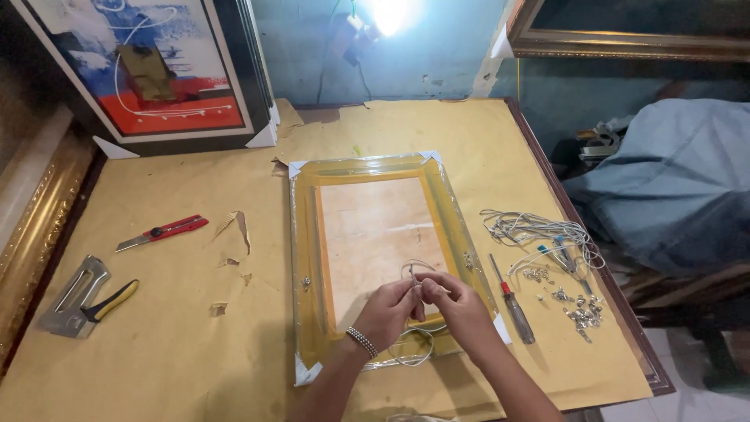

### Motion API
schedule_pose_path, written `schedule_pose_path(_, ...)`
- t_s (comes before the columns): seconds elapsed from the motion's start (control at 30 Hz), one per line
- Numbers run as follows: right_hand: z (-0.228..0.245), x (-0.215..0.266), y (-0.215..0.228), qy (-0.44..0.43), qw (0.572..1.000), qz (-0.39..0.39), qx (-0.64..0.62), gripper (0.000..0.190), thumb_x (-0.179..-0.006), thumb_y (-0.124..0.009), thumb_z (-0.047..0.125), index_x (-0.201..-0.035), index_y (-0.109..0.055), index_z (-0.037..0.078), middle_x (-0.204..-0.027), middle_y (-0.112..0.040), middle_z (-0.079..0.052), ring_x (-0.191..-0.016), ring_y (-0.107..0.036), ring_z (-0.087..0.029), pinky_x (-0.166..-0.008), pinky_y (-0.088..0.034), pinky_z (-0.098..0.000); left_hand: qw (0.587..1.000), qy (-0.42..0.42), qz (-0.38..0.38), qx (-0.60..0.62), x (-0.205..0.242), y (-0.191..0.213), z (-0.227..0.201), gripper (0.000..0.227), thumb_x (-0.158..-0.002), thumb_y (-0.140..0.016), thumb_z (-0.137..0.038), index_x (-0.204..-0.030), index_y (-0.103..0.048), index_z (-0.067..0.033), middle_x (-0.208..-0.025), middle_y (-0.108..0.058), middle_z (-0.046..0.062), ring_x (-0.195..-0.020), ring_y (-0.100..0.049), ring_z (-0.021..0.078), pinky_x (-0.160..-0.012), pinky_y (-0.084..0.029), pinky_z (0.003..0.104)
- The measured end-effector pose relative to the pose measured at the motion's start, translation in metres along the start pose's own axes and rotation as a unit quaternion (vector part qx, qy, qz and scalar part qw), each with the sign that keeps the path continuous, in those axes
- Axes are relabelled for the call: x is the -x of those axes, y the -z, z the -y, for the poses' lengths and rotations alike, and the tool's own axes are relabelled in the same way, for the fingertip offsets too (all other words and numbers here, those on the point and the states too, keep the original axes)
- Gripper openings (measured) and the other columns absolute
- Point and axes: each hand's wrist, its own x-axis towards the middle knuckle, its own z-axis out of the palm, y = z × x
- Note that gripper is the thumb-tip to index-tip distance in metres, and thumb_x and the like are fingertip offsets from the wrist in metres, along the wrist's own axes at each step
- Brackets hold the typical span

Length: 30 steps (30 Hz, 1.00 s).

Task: Installing a hanging wire on the back of a picture frame by measuring, cutting, and threading it through eyelets.

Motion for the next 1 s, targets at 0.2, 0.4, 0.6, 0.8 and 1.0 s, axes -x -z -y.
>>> schedule_pose_path(0.2, -0.016, -0.008, -0.002, -0.009, 0.991, -0.009, -0.136, 0.022, -0.074, -0.062, 0.016, -0.091, -0.07, 0.006, -0.081, -0.065, -0.003, -0.073, -0.057, -0.012, -0.071, -0.044, -0.0258, 0.989, -0.018, -0.009, -0.145, 0.001, -0.003, -0.001, 0.032, -0.086, -0.042, -0.02, -0.056, -0.051, -0.0132, -0.056, -0.053, -0.004, -0.056, -0.048, 0.0085, -0.055, -0.037, 0.024)
schedule_pose_path(0.4, -0.018, -0.008, -0.001, 0.01, 0.99, -0.003, -0.138, 0.013, -0.075, -0.063, 0.018, -0.08, -0.068, 0.007, -0.072, -0.062, -0.001, -0.07, -0.054, -0.01, -0.067, -0.043, -0.0284, 0.989, -0.006, 0.004, -0.145, 0.005, -0.004, -0.007, 0.025, -0.088, -0.043, -0.017, -0.065, -0.053, -0.0129, -0.059, -0.057, -0.005, -0.058, -0.051, 0.0074, -0.056, -0.04, 0.024)
schedule_pose_path(0.6, -0.019, -0.009, -0.007, 0.003, 0.978, -0.004, -0.209, 0.009, -0.077, -0.063, 0.014, -0.081, -0.065, 0.005, -0.072, -0.06, -0.003, -0.064, -0.051, -0.012, -0.065, -0.046, -0.0261, 0.99, -0.016, 0.002, -0.143, 0.006, -0.004, -0.009, 0.03, -0.088, -0.041, -0.017, -0.061, -0.054, -0.0114, -0.06, -0.058, -0.002, -0.059, -0.055, 0.0095, -0.059, -0.044, 0.025)
schedule_pose_path(0.8, -0.009, -0.004, -0.008, 0.011, 0.982, 0.009, -0.191, 0.016, -0.076, -0.062, 0.013, -0.085, -0.066, 0.001, -0.076, -0.062, -0.007, -0.071, -0.058, -0.015, -0.068, -0.047, -0.0246, 0.992, 0.012, -0.002, -0.125, 0.009, -0.003, -0.011, 0.034, -0.091, -0.041, -0.026, -0.064, -0.053, -0.0101, -0.056, -0.058, -0.003, -0.053, -0.049, 0.0071, -0.052, -0.039, 0.023)
schedule_pose_path(1.0, -0.021, -0.012, -0.011, 0.017, 0.985, 0.017, -0.171, 0.018, -0.073, -0.066, 0.01, -0.087, -0.07, 0.0, -0.084, -0.069, -0.007, -0.083, -0.061, -0.014, -0.075, -0.047, -0.0251, 0.985, 0.013, -0.001, -0.171, 0.01, -0.003, -0.009, 0.038, -0.088, -0.039, -0.014, -0.054, -0.056, -0.0099, -0.051, -0.056, -0.001, -0.043, -0.041, 0.0088, -0.044, -0.034, 0.023)
